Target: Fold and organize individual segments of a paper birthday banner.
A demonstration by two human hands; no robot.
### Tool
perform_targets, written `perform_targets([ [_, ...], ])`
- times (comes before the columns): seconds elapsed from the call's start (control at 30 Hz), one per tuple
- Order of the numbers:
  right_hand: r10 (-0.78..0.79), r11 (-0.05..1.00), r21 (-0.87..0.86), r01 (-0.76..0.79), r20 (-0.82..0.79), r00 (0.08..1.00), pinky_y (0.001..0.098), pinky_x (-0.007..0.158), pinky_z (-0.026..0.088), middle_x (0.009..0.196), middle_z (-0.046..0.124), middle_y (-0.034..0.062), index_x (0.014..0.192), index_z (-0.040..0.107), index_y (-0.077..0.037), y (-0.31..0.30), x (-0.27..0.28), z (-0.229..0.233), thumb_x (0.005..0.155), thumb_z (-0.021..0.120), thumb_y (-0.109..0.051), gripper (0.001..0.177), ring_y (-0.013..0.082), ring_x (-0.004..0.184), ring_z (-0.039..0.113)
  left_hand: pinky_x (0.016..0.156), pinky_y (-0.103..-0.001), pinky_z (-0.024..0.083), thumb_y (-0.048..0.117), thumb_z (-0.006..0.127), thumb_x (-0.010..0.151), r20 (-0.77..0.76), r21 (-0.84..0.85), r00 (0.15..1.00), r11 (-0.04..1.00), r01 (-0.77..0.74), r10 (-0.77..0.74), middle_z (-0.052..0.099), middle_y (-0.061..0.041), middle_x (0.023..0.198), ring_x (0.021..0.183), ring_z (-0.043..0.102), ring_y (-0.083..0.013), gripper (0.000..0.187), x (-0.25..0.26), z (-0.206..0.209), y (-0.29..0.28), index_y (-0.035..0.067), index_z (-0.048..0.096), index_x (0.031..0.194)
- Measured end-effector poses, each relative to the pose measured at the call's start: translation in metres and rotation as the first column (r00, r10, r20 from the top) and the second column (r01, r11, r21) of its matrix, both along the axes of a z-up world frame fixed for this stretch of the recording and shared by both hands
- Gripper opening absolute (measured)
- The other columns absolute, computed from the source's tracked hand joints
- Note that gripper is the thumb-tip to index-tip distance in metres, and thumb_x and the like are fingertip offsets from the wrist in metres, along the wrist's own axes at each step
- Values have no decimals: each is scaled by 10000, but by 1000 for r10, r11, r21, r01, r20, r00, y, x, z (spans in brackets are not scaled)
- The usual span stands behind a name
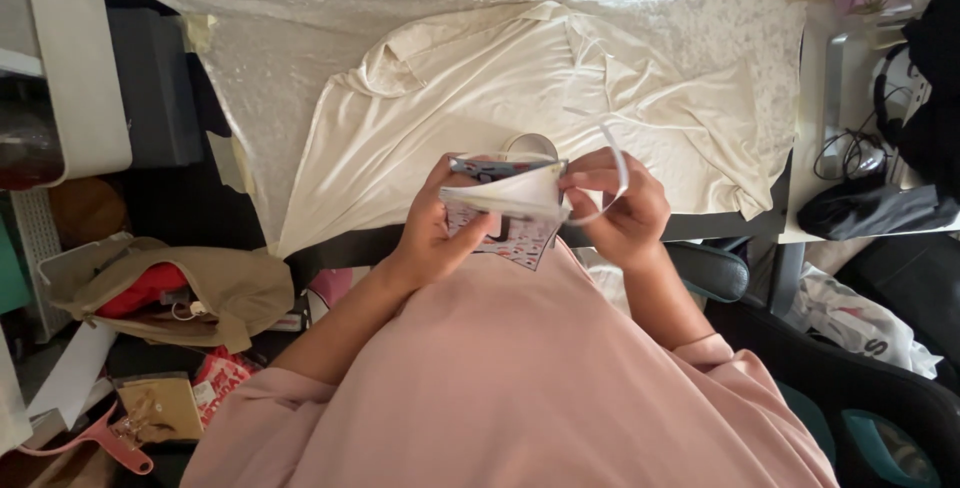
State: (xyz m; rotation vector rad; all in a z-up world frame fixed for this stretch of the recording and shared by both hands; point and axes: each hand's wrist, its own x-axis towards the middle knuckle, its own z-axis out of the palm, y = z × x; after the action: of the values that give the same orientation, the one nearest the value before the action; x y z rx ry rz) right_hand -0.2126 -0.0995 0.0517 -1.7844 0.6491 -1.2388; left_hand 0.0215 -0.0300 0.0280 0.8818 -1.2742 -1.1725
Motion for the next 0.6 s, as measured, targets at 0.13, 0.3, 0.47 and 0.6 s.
perform_targets([
  [0.13,-17,989,-146,-5,-149,989,370,735,542,953,657,143,1047,691,-22,-6,3,17,889,747,28,175,255,863,675,1100,-380,464,13,670,951,89,-116,996,993,0,10,573,-182,1362,1268,568,-293,190,1,14,-2,23,593,1125],
  [0.3,-6,995,-95,-16,-226,974,413,947,402,992,663,165,1054,684,53,-7,11,18,824,543,37,270,273,976,553,1008,-383,522,38,713,983,260,-128,939,972,-196,224,608,-142,1257,1177,630,-287,192,-5,-2,2,11,625,1152],
  [0.47,82,941,322,-107,90,993,351,1039,426,1189,568,102,1125,599,-8,6,-3,-58,996,632,-68,146,203,1123,529,942,-369,495,36,692,930,279,-90,937,977,-192,210,587,-153,1162,1089,598,-294,233,-1,10,-1,2,639,1154],
  [0.6,15,787,555,-271,421,907,350,996,446,1140,587,82,1114,570,-49,-1,0,-62,1028,592,-114,109,187,1061,547,944,-360,451,-14,636,924,250,-64,950,983,-174,184,586,-142,1101,1042,564,-289,254,8,8,-2,6,673,1175],
])
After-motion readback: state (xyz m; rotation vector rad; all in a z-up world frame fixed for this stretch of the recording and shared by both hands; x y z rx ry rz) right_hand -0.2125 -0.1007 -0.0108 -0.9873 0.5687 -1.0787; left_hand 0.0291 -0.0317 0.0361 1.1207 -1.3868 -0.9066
